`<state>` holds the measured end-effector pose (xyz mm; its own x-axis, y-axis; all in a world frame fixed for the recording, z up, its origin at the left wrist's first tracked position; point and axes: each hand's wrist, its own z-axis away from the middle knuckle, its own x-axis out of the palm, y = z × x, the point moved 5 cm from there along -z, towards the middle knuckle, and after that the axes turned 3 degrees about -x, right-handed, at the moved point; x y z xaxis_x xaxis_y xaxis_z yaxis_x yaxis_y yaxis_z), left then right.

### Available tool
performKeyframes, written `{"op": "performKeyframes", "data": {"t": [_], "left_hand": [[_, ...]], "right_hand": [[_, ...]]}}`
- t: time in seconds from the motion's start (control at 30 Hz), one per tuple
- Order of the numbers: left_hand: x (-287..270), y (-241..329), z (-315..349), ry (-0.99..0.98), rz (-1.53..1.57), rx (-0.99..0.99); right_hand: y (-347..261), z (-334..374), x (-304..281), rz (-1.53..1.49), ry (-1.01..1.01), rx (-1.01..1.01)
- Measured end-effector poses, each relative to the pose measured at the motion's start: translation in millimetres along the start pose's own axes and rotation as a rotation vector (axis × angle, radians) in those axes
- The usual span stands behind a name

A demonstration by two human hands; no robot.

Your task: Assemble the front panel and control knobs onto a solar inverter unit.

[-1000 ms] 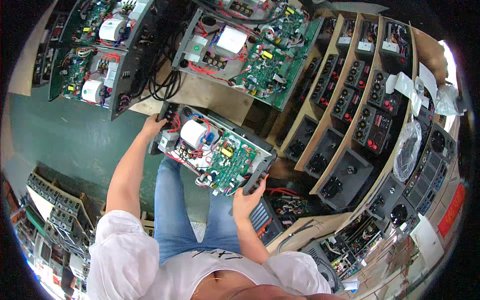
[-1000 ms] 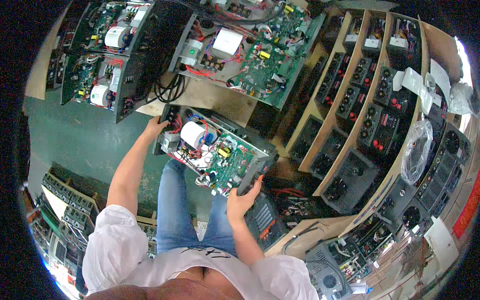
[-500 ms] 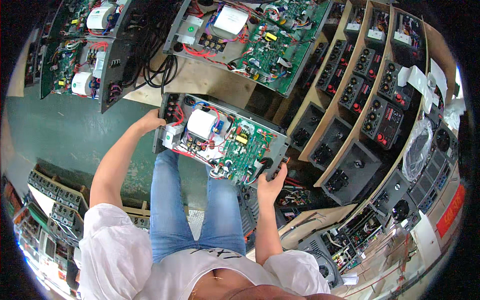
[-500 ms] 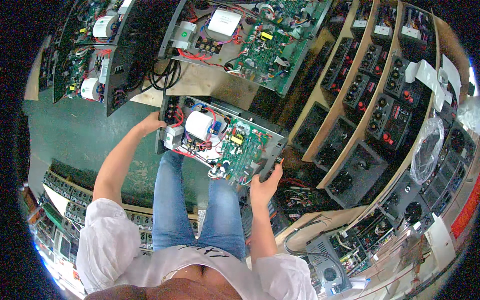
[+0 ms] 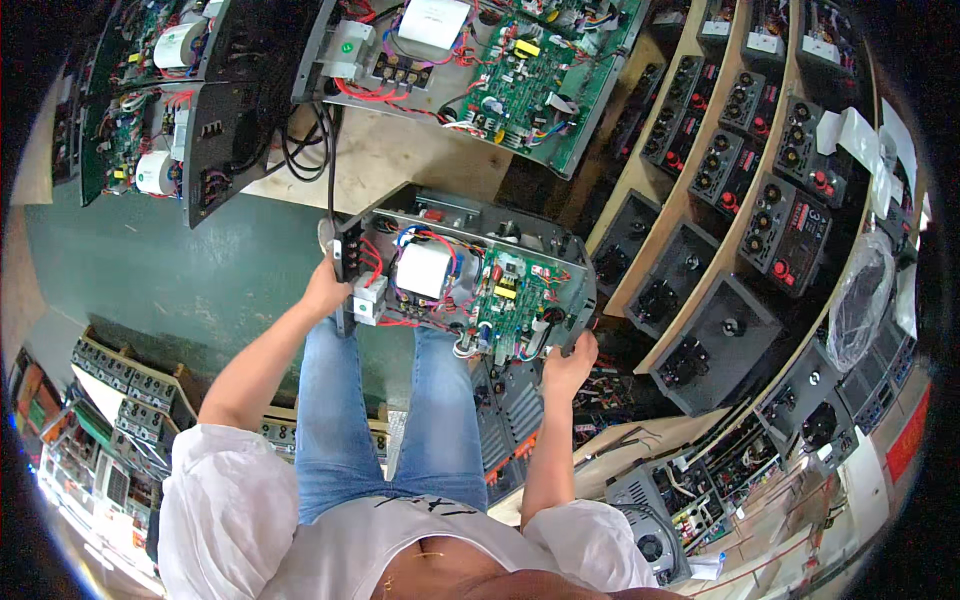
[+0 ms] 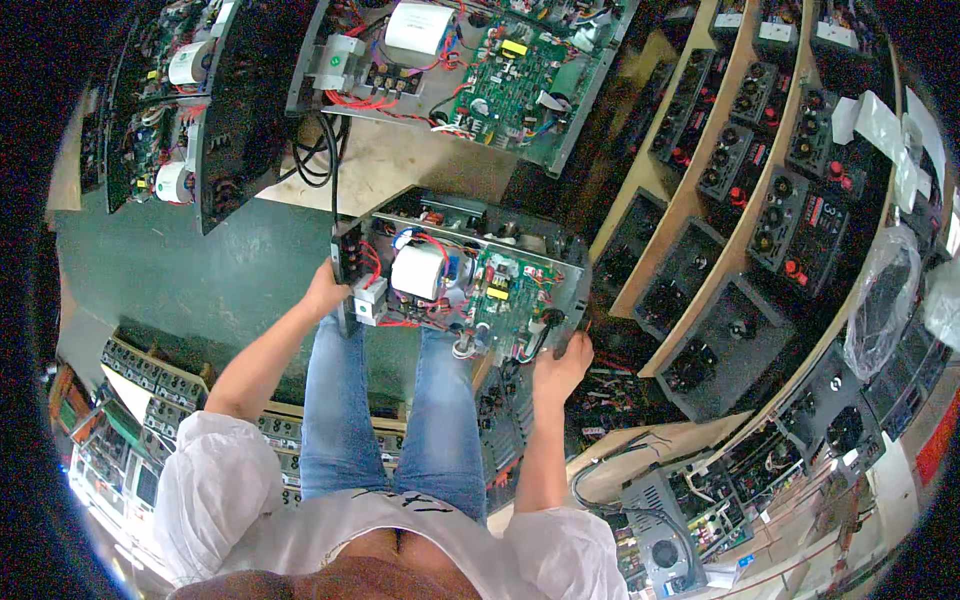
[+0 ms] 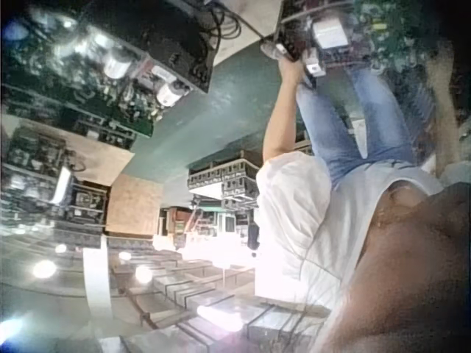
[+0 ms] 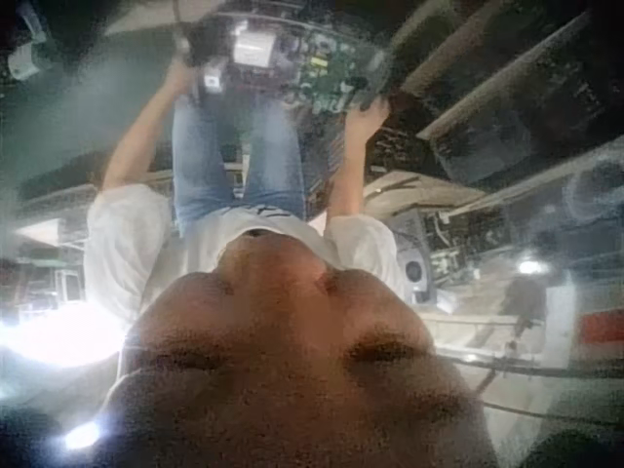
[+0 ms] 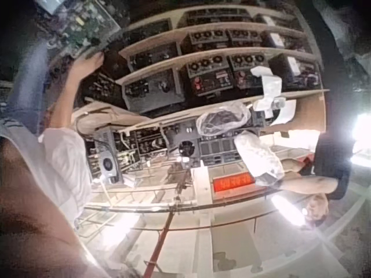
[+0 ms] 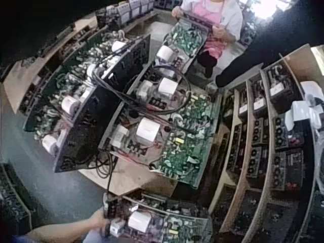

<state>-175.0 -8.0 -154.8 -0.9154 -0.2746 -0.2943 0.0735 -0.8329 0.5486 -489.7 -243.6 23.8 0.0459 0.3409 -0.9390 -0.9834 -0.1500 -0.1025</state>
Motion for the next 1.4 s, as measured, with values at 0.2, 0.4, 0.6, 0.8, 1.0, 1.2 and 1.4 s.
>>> {"op": "performKeyframes", "data": {"t": [0.2,0.4,0.6,0.8,1.0,1.2,1.4], "left_hand": [[26,2,22,0.034,-0.088,-0.136],[45,-7,31,0.064,-0.046,-0.137],[72,-24,53,0.144,0.172,-0.237],[81,1,56,0.187,0.210,-0.211],[64,38,39,0.182,0.045,-0.222],[35,68,30,0.176,-0.056,-0.336],[14,76,16,0.203,-0.097,-0.294]], "right_hand": [[42,-14,12,-0.086,-0.014,0.021],[65,-25,25,-0.290,-0.054,0.105],[71,-36,27,-0.137,0.051,-0.010],[75,-73,24,-0.284,-0.058,0.021],[70,-114,26,-0.387,-0.064,-0.012],[66,-140,54,-0.543,-0.161,-0.056],[55,-151,74,-0.466,-0.145,-0.056]]}}
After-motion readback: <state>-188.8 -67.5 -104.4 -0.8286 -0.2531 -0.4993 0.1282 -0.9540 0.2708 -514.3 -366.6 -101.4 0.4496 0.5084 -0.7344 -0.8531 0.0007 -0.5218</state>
